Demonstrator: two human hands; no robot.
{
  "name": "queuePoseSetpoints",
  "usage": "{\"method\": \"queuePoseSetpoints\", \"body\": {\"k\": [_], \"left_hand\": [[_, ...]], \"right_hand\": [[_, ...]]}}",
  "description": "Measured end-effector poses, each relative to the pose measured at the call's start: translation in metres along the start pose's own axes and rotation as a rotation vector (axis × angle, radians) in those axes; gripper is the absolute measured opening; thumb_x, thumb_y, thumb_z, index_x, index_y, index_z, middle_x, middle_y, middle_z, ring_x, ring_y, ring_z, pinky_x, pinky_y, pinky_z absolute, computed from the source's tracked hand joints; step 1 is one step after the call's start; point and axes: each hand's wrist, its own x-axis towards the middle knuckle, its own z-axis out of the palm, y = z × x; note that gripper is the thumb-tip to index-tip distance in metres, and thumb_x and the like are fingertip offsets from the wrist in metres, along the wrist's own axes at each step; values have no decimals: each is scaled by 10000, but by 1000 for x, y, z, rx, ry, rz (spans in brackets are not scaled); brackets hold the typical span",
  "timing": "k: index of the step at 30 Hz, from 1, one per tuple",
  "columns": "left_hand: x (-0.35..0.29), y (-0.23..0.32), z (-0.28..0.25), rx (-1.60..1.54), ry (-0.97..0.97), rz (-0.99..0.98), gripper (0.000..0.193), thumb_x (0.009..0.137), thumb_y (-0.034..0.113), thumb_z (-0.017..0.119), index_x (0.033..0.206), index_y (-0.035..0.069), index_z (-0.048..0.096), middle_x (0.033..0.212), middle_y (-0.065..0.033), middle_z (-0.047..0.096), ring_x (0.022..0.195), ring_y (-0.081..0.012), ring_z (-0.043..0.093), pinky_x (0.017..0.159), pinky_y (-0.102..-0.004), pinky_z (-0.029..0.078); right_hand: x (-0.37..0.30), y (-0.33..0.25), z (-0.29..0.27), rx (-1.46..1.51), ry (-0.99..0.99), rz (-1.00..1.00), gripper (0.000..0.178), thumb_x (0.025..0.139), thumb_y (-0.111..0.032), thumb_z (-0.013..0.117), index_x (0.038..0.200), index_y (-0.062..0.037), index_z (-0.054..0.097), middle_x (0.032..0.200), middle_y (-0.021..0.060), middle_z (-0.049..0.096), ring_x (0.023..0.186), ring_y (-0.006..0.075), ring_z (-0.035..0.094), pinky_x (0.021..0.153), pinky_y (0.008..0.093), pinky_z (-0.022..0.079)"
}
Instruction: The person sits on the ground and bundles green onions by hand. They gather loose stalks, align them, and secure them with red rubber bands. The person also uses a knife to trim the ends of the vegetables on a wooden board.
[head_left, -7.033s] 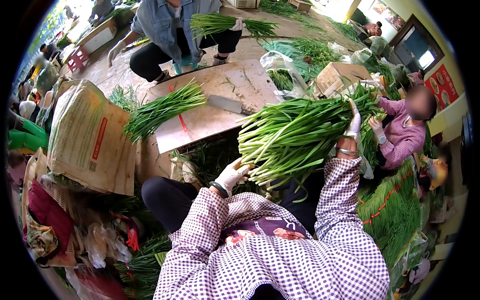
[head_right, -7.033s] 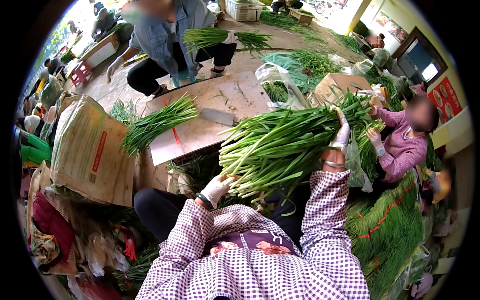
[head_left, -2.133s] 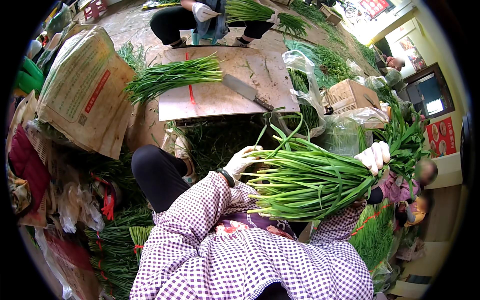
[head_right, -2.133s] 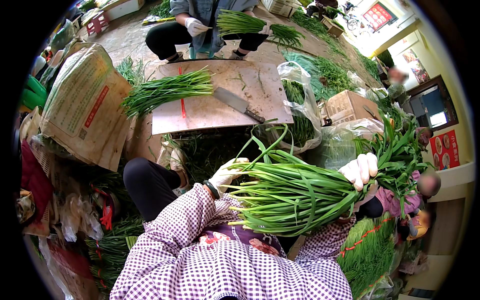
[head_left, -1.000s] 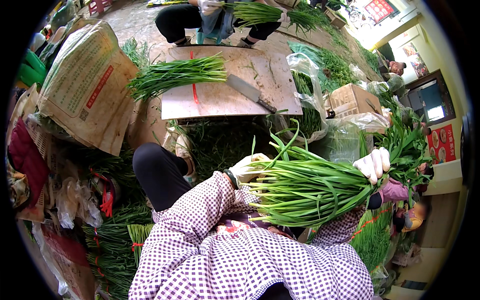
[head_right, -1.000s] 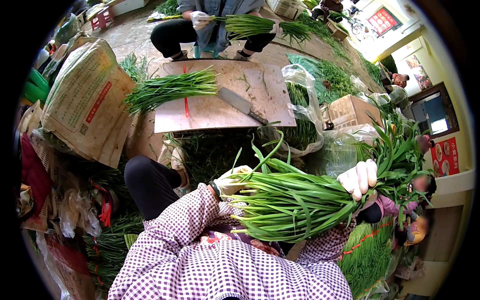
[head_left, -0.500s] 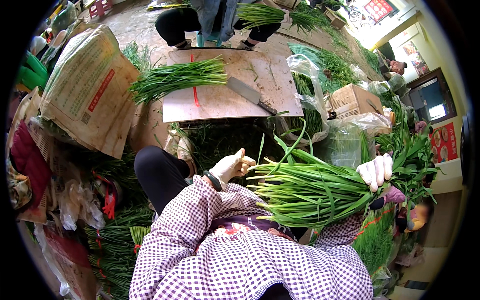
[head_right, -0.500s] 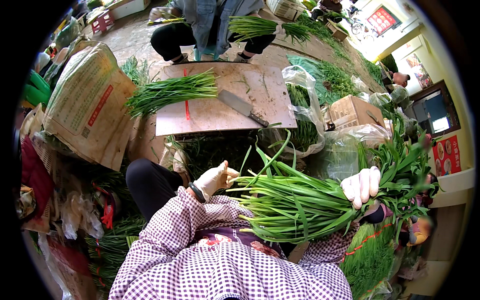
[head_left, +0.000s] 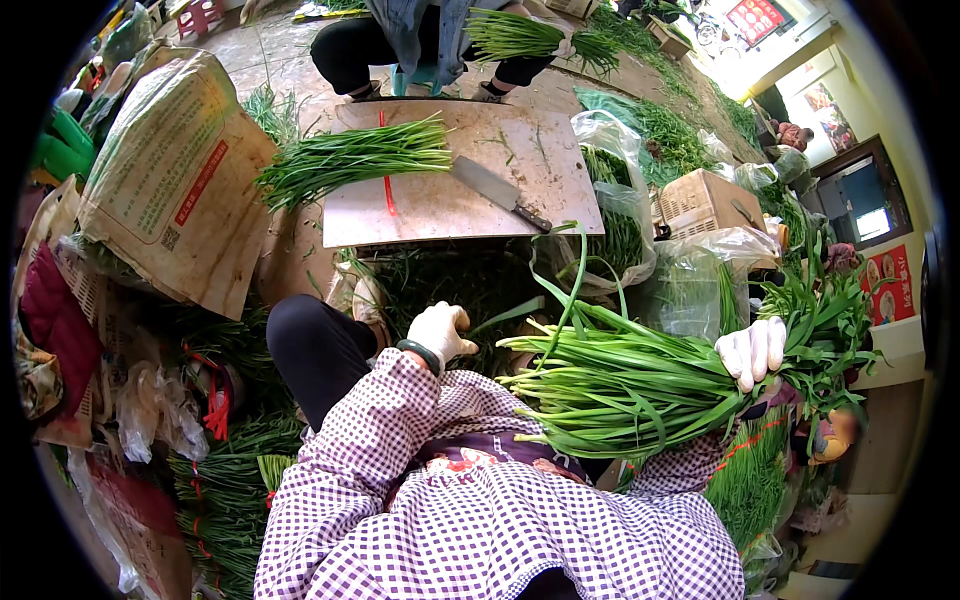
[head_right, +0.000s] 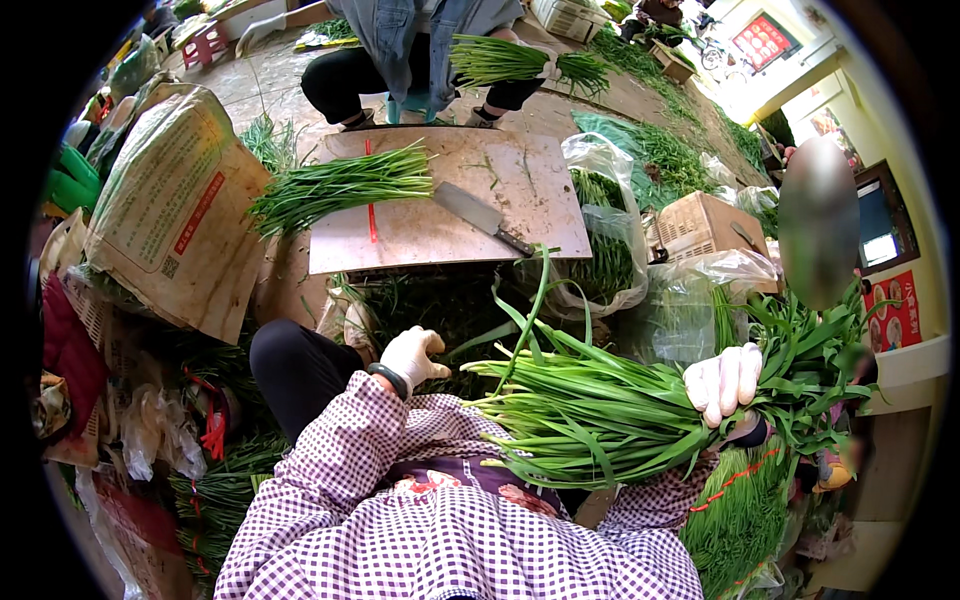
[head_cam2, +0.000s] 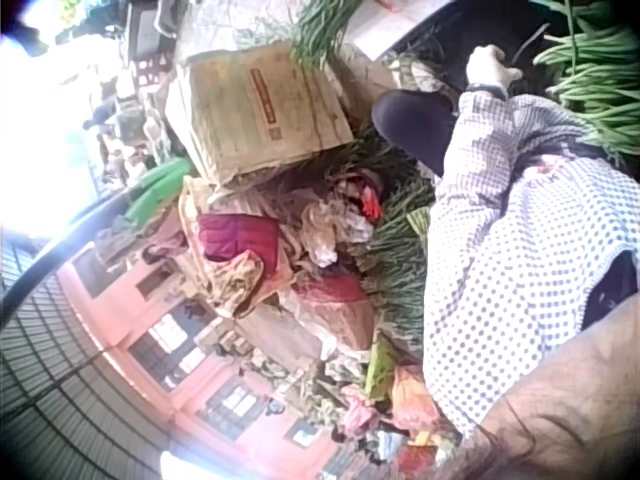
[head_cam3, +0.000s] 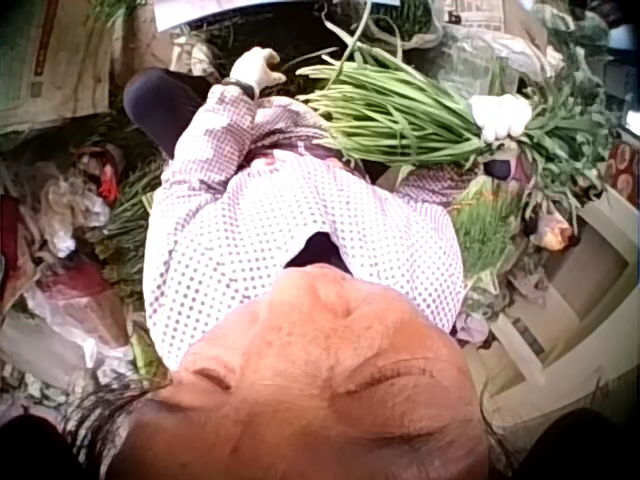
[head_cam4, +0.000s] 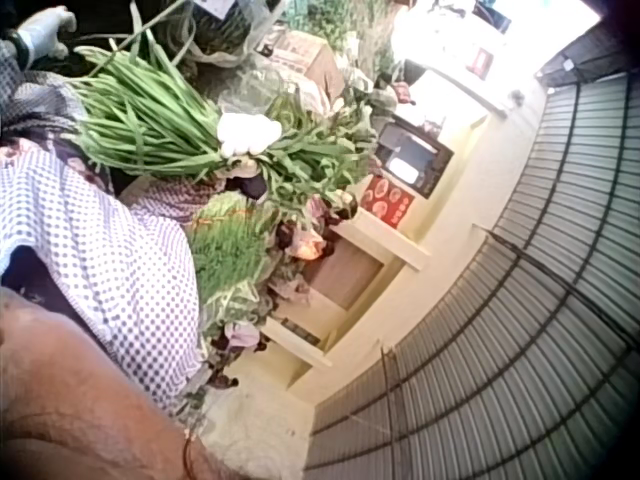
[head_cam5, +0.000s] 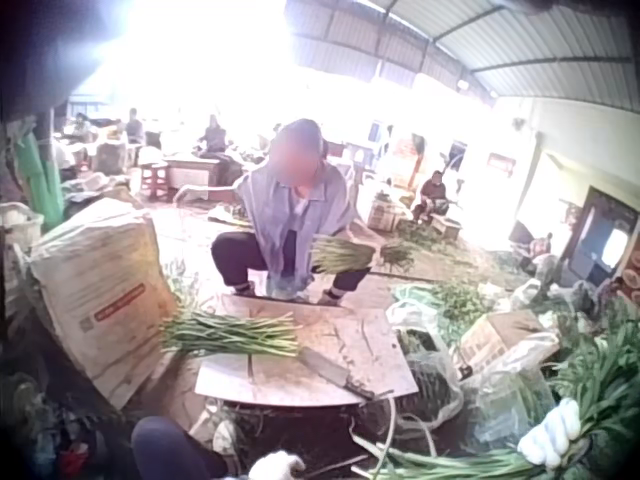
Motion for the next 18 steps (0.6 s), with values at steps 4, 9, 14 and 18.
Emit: {"method": "queuePoseSetpoints", "body": {"k": [4, 9, 14, 18], "left_hand": [[19, 13, 14, -837, -27, 325, 555, 802, 280, 678, 1267, 53, 475, 1054, -103, 577, 991, -205, 556, 889, -324, 440], [21, 41, 19, -1298, -446, 143, 234, 820, 258, 670, 913, 44, 646, 815, 26, 621, 759, -60, 537, 753, -219, 434], [27, 32, 35, -1366, -327, 65, 171, 809, 213, 670, 861, 52, 645, 799, 7, 624, 728, -67, 538, 706, -222, 436], [41, 8, 48, -1257, -178, -27, 167, 820, 213, 652, 833, 48, 630, 780, -9, 624, 699, -76, 544, 674, -218, 443]], "right_hand": [[2, 2, 4, -23, 42, -3, 304, 887, -78, 450, 588, -101, 398, 427, 49, 422, 379, 202, 501, 596, 326, 438], [9, 13, 7, 23, 87, -17, 313, 884, -74, 451, 580, -109, 388, 427, 44, 417, 373, 202, 492, 567, 321, 424], [4, 10, 2, 26, 45, -10, 285, 883, -67, 457, 605, -100, 404, 439, 54, 433, 377, 196, 494, 533, 313, 401], [6, 11, 17, 19, 269, -98, 271, 876, -44, 467, 615, -97, 418, 443, 41, 439, 370, 168, 477, 534, 299, 390]]}}
